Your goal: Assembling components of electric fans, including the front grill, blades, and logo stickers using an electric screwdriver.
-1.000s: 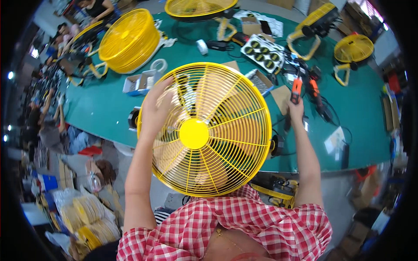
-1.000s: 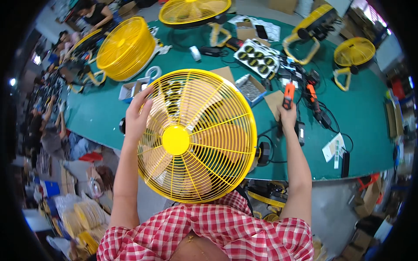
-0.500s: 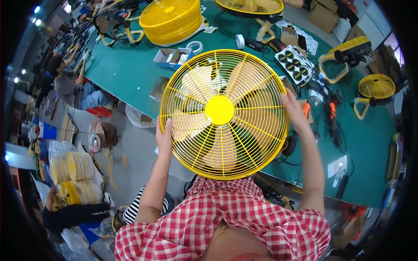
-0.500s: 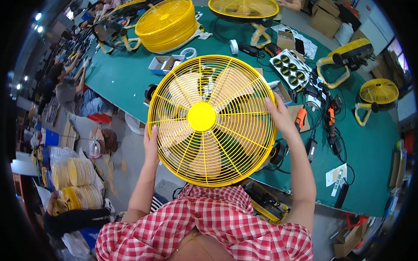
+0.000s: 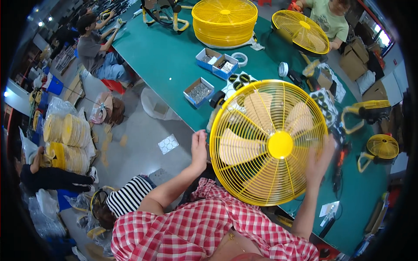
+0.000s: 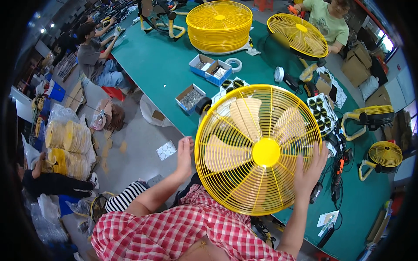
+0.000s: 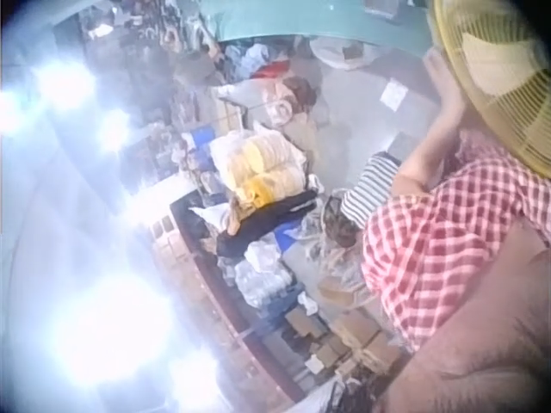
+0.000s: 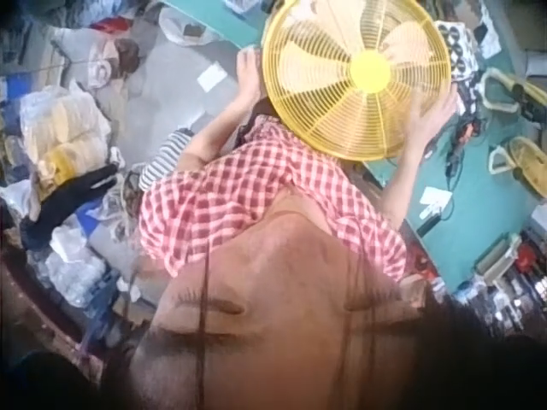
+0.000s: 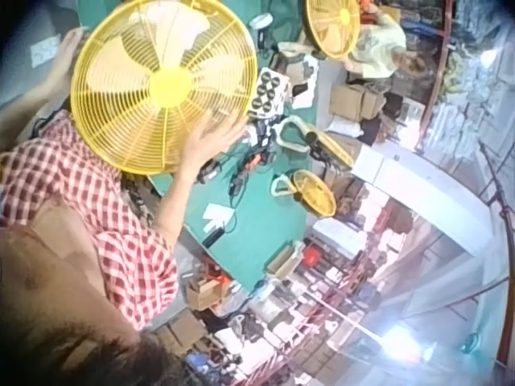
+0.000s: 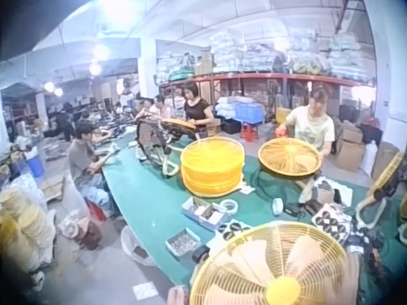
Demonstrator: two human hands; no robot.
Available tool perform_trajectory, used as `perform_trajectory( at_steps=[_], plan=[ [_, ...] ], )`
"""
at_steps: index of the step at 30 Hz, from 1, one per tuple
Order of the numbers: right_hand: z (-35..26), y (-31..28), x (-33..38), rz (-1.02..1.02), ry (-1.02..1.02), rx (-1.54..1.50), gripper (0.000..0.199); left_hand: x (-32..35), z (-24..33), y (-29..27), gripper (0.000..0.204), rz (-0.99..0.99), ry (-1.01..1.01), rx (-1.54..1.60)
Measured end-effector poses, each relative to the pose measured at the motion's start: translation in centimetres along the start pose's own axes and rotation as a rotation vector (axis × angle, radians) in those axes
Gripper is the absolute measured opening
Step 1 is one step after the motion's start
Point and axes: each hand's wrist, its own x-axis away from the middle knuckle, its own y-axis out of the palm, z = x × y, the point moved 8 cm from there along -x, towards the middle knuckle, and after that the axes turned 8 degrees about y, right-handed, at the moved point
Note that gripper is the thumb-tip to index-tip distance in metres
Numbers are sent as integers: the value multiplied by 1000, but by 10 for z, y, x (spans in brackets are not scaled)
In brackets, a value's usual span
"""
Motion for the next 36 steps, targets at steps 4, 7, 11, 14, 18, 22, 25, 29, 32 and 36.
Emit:
perform_trajectory(
  at_steps=[4, 7, 11, 14, 18, 22, 25, 29, 32, 36],
  plan=[
    [-92, 22, 34, -157, -145, 65, 53, -116, 28, 15, 17, -115, 210, -77],
    [-128, 57, 58, -254, -200, 41, 54, -212, -6, 59, 25, -324, 296, -247],
    [-133, 78, 65, -291, -129, 194, 54, -268, -65, 134, 53, -515, 156, -895],
    [-130, 81, 67, -307, -91, 239, 54, -266, -82, 160, 81, -406, 103, -1257],
    [-131, 80, 69, -306, -81, 266, 54, -266, -102, 167, 87, -413, 151, -1462],
    [-134, 77, 67, -289, -63, 234, 53, -288, -125, 165, 83, -378, 128, -1399],
    [-132, 77, 67, -293, -46, 244, 54, -285, -119, 173, 70, -508, 42, -1290],
    [-132, 76, 66, -268, -60, 230, 55, -268, -100, 198, 41, -747, -99, -494],
    [-135, 73, 66, -267, -63, 219, 54, -266, -58, 206, 28, -687, -85, 16],
    [-138, 65, 43, -204, 44, 31, 42, -242, 42, 197, 31, -646, -32, 436]
  ],
)
